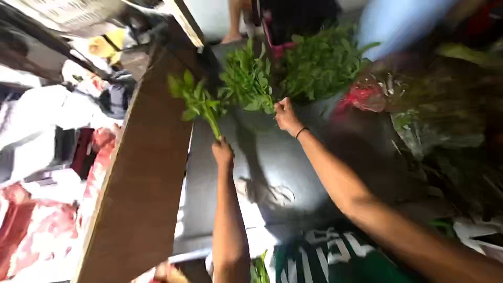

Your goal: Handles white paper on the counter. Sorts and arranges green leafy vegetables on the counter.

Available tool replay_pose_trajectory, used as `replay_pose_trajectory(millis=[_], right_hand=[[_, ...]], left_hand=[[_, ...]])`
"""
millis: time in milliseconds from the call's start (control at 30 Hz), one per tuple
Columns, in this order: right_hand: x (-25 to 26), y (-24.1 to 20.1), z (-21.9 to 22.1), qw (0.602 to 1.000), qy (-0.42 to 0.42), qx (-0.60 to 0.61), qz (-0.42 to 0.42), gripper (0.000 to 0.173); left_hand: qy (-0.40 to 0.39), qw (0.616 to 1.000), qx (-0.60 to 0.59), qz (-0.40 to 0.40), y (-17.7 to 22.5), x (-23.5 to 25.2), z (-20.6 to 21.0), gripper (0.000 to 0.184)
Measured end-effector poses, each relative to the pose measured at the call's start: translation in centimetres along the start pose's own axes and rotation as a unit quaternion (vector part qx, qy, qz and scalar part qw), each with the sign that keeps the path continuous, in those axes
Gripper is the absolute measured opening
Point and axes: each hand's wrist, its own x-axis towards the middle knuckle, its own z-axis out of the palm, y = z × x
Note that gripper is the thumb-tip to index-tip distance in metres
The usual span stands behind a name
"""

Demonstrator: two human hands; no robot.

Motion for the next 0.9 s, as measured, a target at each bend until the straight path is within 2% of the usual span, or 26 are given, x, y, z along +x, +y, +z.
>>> replay_pose_trajectory(millis=[67,133,200,300,467,567,667,733,800,900], right_hand=[[1.2,-2.4,-1.5,0.996,0.056,0.027,-0.057,0.046],[-3.3,0.0,-1.4,0.993,0.061,0.068,-0.069,0.043],[-6.7,1.6,-2.2,0.988,0.069,0.087,-0.111,0.04],[-12.7,5.0,-3.2,0.977,0.105,0.068,-0.173,0.038],[-24.8,11.4,-8.3,0.965,0.181,-0.114,-0.151,0.05],[-29.1,17.3,-10.1,0.937,0.272,-0.144,-0.168,0.046],[-31.3,23.0,-10.5,0.937,0.285,-0.183,-0.088,0.049],[-31.3,27.4,-9.9,0.938,0.264,-0.223,0.013,0.052],[-31.2,29.8,-9.7,0.935,0.233,-0.247,0.101,0.059],[-30.5,28.9,-11.4,0.921,0.256,-0.274,0.106,0.063]], left_hand=[[-0.004,0.984,-0.171,0.058,2.9,2.3,2.6,0.041],[-0.07,0.956,-0.285,0.03,1.7,-2.5,4.5,0.033],[-0.159,0.928,-0.336,0.016,1.9,-6.3,7.2,0.03],[-0.28,0.899,-0.335,0.004,0.4,-12.3,10.6,0.029],[-0.42,0.865,-0.275,0.009,-1.1,-20.8,16.4,0.032],[-0.478,0.835,-0.267,0.048,-3.5,-24.3,21.1,0.035],[-0.454,0.869,-0.143,0.134,-8.5,-26.2,26.3,0.04],[-0.438,0.879,0.055,0.179,-12.3,-26.3,29.5,0.042],[-0.451,0.831,0.26,0.197,-12.8,-26.2,31.2,0.04],[-0.515,0.755,0.37,0.168,-9.0,-24.9,29.5,0.046]])
